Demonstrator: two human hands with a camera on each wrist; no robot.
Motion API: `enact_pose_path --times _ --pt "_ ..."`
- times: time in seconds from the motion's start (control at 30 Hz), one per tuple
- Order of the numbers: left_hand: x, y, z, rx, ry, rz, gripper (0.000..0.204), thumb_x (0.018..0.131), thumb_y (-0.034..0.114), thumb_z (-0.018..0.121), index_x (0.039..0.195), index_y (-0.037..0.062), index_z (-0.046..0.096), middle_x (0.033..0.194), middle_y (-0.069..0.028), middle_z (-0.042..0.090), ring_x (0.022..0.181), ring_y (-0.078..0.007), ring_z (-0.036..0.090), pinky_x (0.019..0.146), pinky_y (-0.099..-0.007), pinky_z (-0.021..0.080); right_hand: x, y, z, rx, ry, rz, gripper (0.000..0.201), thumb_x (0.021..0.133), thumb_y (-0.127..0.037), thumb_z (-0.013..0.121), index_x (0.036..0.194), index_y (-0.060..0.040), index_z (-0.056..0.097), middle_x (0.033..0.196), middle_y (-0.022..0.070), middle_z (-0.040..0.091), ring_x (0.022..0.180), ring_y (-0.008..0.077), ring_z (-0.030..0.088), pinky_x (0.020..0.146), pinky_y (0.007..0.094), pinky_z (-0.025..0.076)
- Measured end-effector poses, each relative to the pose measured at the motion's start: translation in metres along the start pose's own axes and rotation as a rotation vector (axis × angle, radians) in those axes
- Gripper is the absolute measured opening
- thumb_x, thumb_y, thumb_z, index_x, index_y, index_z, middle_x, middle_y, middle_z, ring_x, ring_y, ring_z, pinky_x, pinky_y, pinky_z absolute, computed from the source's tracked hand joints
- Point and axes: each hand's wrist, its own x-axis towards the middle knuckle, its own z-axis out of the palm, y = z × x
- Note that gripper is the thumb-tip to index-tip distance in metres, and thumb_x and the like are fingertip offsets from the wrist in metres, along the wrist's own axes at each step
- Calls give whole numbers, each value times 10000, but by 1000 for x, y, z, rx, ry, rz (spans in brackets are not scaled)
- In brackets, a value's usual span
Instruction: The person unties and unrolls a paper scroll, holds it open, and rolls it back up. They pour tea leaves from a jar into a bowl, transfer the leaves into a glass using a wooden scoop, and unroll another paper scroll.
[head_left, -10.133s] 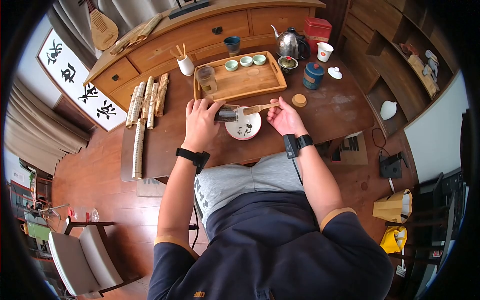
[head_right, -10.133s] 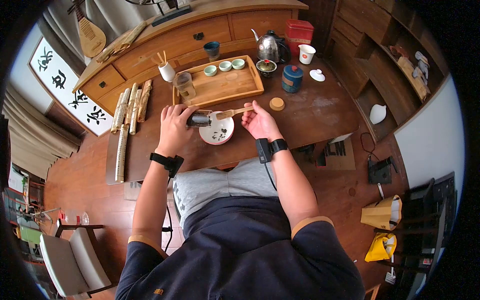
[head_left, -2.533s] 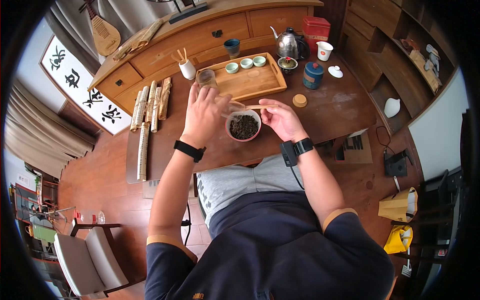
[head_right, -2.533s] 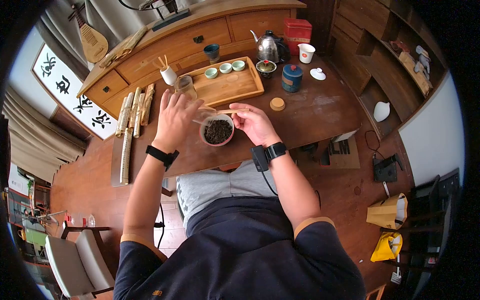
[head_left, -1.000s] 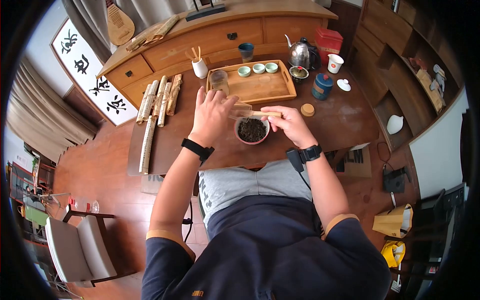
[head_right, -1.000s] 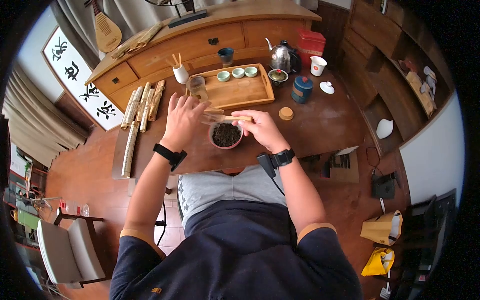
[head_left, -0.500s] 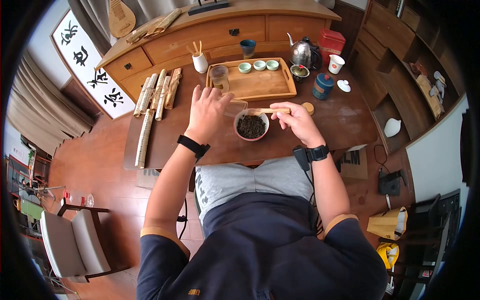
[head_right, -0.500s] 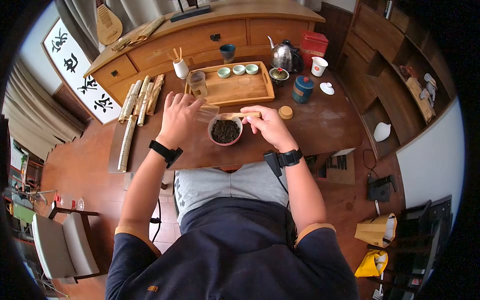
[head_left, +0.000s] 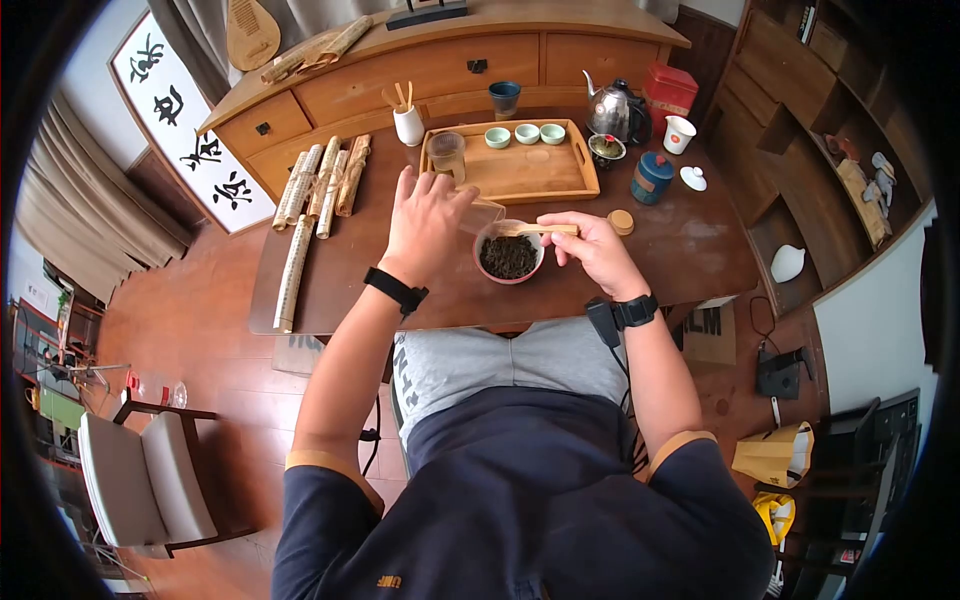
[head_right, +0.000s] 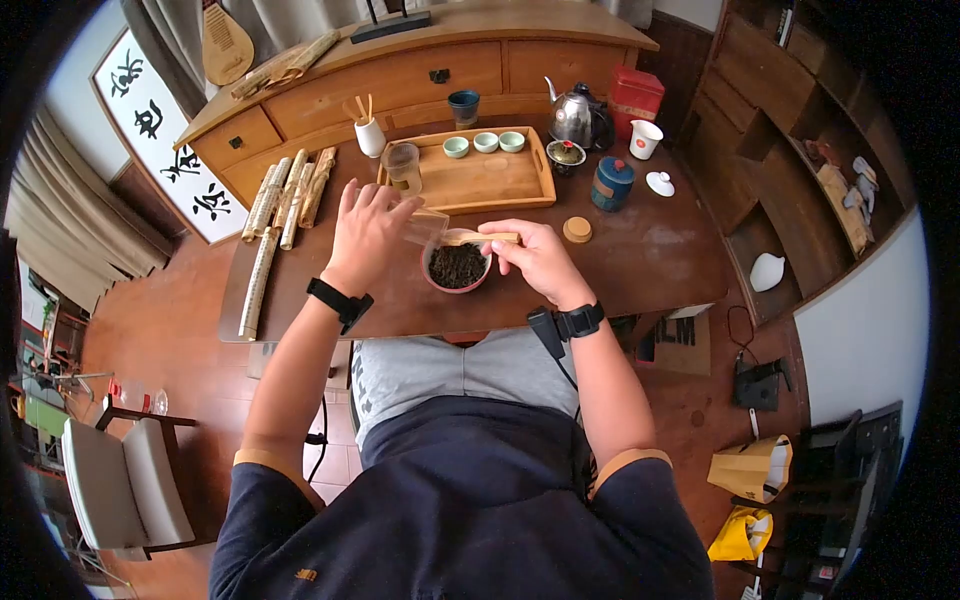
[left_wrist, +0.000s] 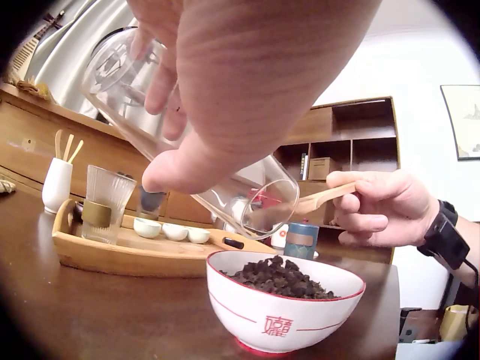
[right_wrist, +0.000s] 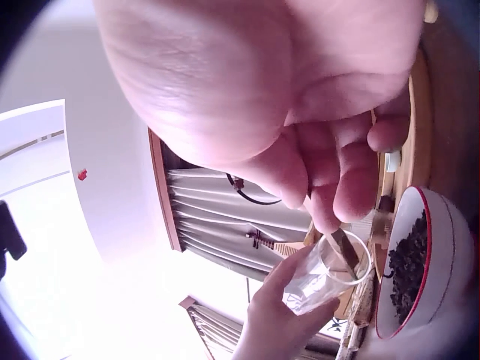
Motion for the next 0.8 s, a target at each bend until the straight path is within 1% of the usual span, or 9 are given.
enact_pose_path --times 0.1,0.17,0.2,0.3,0.37,0.5,0.6,0.77,0.8 --pt "-4 0 -3 -13 -3 -15 359 844 102 629 1186 196 684 1052 -36 631 1084 -252 585 1117 -540 359 -2 0 -2 -54 27 33 291 988 -65 593 1255 29 658 979 86 723 701 70 588 693 222 500" --pt "-2 4 -4 -14 1 11 358 838 105 640 1180 196 688 1045 -36 633 1080 -253 587 1112 -535 364 1 0 0 79 35 -34 282 987 -62 592 1242 34 664 967 80 728 699 69 590 683 226 503" --pt "-1 5 -2 -13 4 14 358 838 105 640 1180 196 688 1045 -36 633 1080 -253 587 1112 -535 364 1 0 0 79 37 -37 282 987 -62 592 1242 34 664 967 80 728 699 69 590 683 226 503" --pt "1 4 0 -8 29 26 364 829 104 649 1178 196 693 1041 -36 635 1076 -252 589 1109 -533 366 2 0 2 -94 6 -11 283 987 -63 592 1244 31 663 968 83 724 703 71 597 701 221 501" --pt "-1 3 -9 -4 17 -4 358 834 111 644 1176 201 695 1043 -35 635 1078 -249 589 1106 -531 369 1 -2 0 -99 27 15 275 988 -64 591 1234 31 667 966 81 723 702 70 596 701 221 501" --pt "1 5 -4 -14 3 14 353 841 117 638 1178 207 693 1045 -35 635 1081 -248 590 1113 -535 367 3 2 4 28 31 -62 268 981 -60 598 1222 31 675 962 85 733 701 70 594 689 225 504" --pt "0 4 -1 25 30 26 339 853 120 629 1175 209 686 1033 -29 631 1083 -240 589 1132 -541 353 1 1 4 -128 1 -24 286 978 -57 601 1245 20 669 962 72 731 704 69 591 688 227 506" --pt "0 8 -4 -6 17 7 326 859 123 623 1167 210 685 1026 -28 625 1078 -241 589 1130 -540 355 -2 -4 3 -72 55 -66 287 971 -58 611 1241 6 684 962 72 731 703 64 584 664 233 502" --pt "1 9 -3 -24 18 0 325 859 123 623 1166 209 685 1025 -27 623 1077 -241 589 1130 -540 354 -2 -6 6 -143 32 -71 292 969 -55 613 1248 0 684 961 68 731 705 62 581 665 231 501"
